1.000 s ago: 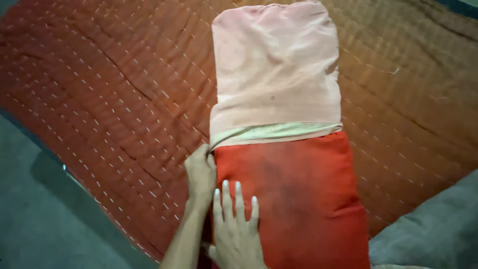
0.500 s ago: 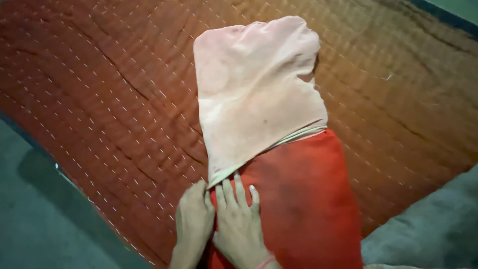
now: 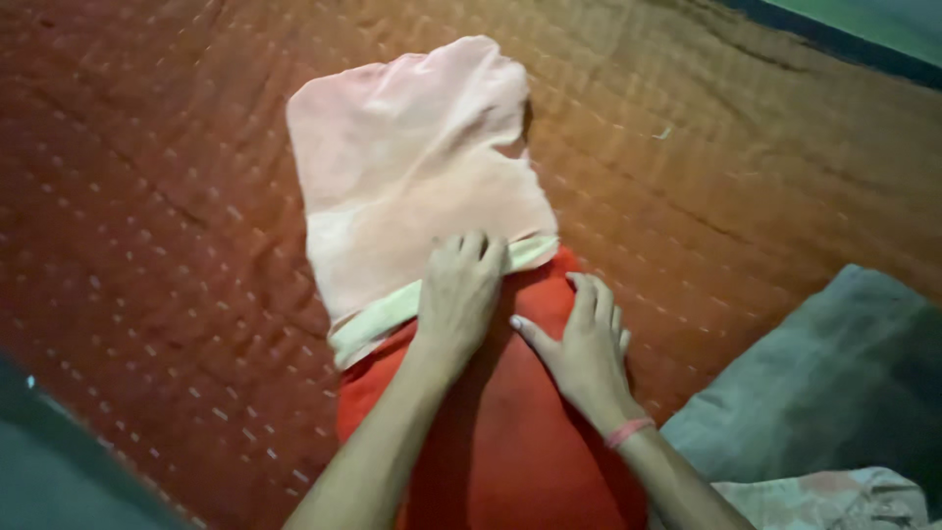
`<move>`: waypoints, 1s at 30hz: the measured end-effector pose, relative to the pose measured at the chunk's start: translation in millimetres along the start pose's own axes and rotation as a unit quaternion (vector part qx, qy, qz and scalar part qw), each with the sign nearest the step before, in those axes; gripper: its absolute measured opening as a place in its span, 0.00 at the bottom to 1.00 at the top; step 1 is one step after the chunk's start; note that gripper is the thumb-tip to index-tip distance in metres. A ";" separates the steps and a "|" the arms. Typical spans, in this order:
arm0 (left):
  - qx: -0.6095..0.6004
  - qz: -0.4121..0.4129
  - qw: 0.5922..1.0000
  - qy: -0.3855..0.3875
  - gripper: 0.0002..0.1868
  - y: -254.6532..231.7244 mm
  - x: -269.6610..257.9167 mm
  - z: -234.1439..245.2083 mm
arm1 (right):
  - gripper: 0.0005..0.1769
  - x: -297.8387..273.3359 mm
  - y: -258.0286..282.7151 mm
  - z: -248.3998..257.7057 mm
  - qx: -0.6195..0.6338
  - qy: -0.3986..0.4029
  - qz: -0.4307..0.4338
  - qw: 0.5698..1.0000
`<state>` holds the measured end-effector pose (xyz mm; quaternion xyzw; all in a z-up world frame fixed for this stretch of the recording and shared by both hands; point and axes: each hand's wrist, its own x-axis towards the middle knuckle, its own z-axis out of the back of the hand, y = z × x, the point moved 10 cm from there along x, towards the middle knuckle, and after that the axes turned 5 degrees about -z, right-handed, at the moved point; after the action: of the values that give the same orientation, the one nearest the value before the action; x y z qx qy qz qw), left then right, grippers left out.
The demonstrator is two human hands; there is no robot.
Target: The person places a red pillow on a bed, then pulls a light pink pillowcase over it, smoothing and tucking the edges. The person repeats the process with a second pillow and a patterned pillowcase, finishing by placing both covered pillows at the head of the bed.
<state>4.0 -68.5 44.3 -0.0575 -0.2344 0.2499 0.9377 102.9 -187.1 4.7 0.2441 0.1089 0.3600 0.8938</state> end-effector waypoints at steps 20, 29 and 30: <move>-0.212 0.024 0.976 0.032 0.03 -88.0 40.2 -30.0 | 0.18 -5.1 -64.4 -89.0 0.170 0.112 0.071 0.977; -0.214 -0.008 0.976 0.025 0.14 -75.2 -19.5 7.8 | 0.22 7.8 -73.2 -62.0 0.176 0.102 -0.029 0.979; -0.187 -0.009 0.982 0.021 0.14 -65.9 -25.3 12.1 | 0.24 9.6 -56.2 -49.4 0.136 0.073 0.036 0.987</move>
<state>8.2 -138.4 59.5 -0.2350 -0.2574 0.1916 0.9175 124.7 -197.7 -66.8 0.3400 0.2129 0.3906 0.8286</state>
